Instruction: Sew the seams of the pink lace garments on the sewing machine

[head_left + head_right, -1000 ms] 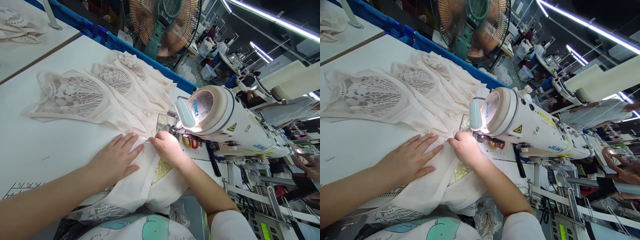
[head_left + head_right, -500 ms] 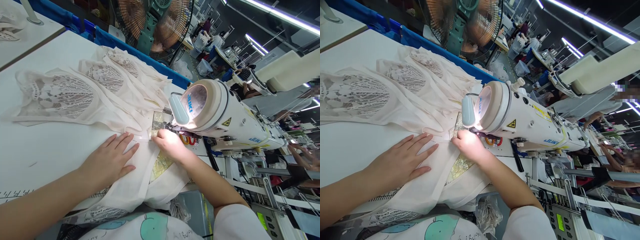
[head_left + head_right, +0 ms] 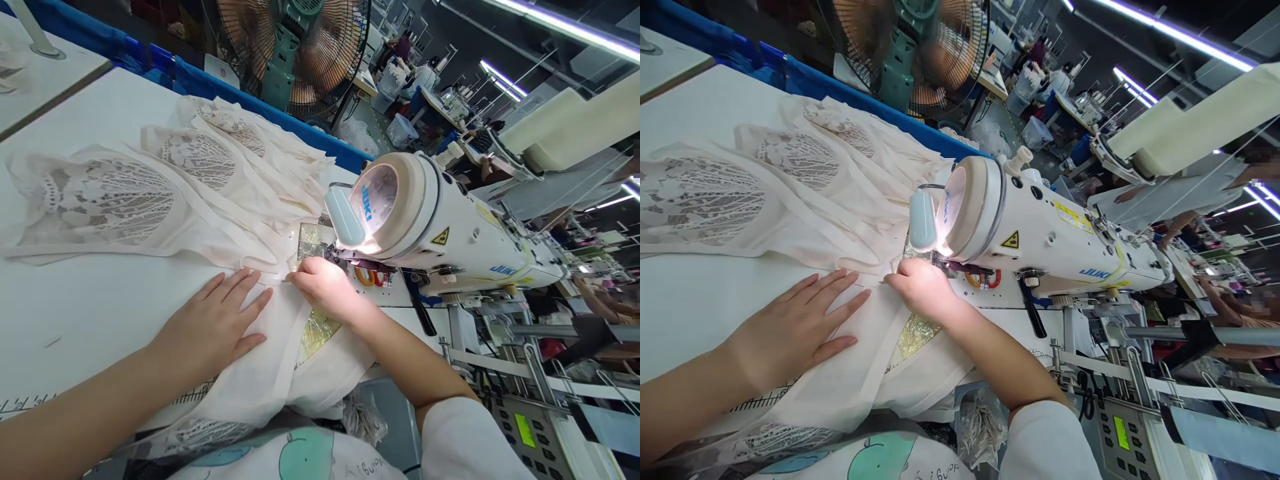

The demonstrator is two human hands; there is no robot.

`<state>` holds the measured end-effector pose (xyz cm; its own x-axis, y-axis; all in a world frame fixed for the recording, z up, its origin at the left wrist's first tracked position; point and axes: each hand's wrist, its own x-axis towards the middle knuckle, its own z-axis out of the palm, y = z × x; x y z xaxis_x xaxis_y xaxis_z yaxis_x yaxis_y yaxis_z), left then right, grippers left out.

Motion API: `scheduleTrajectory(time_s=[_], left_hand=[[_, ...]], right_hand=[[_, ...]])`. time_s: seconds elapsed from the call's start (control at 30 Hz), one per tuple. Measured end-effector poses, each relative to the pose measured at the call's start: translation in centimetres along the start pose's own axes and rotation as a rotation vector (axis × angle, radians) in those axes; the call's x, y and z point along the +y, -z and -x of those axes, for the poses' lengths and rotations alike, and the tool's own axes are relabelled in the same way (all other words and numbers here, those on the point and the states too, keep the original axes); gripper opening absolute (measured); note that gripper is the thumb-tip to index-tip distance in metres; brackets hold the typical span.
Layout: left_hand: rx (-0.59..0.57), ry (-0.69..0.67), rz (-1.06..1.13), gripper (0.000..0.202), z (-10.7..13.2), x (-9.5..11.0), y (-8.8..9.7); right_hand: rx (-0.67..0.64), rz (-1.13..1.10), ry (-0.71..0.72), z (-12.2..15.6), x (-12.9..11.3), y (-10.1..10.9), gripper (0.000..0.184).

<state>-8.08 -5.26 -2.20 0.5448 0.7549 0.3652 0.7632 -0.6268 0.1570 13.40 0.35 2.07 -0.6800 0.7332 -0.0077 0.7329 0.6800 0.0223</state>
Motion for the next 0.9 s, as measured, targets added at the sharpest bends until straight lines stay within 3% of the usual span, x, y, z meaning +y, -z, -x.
scheduleTrajectory(time_s=[0.17, 0.5, 0.7, 0.9], left_hand=[[-0.004, -0.002, -0.007, 0.068, 0.0, -0.1, -0.1], [-0.012, -0.129, -0.113, 0.051, 0.3, -0.7, -0.3], [-0.079, -0.117, -0.118, 0.047, 0.0, -0.6, 0.2], [-0.037, -0.161, -0.125, 0.046, -0.2, -0.6, 0.5]], right_hand=[[-0.038, -0.006, 0.032, 0.0, 0.6, 0.0, 0.021], [-0.081, -0.009, 0.047, 1.7, 2.4, 0.5, 0.023], [-0.04, -0.021, -0.049, 2.7, 2.4, 1.0, 0.024], [-0.08, -0.061, -0.026, 1.3, 1.6, 0.7, 0.024]])
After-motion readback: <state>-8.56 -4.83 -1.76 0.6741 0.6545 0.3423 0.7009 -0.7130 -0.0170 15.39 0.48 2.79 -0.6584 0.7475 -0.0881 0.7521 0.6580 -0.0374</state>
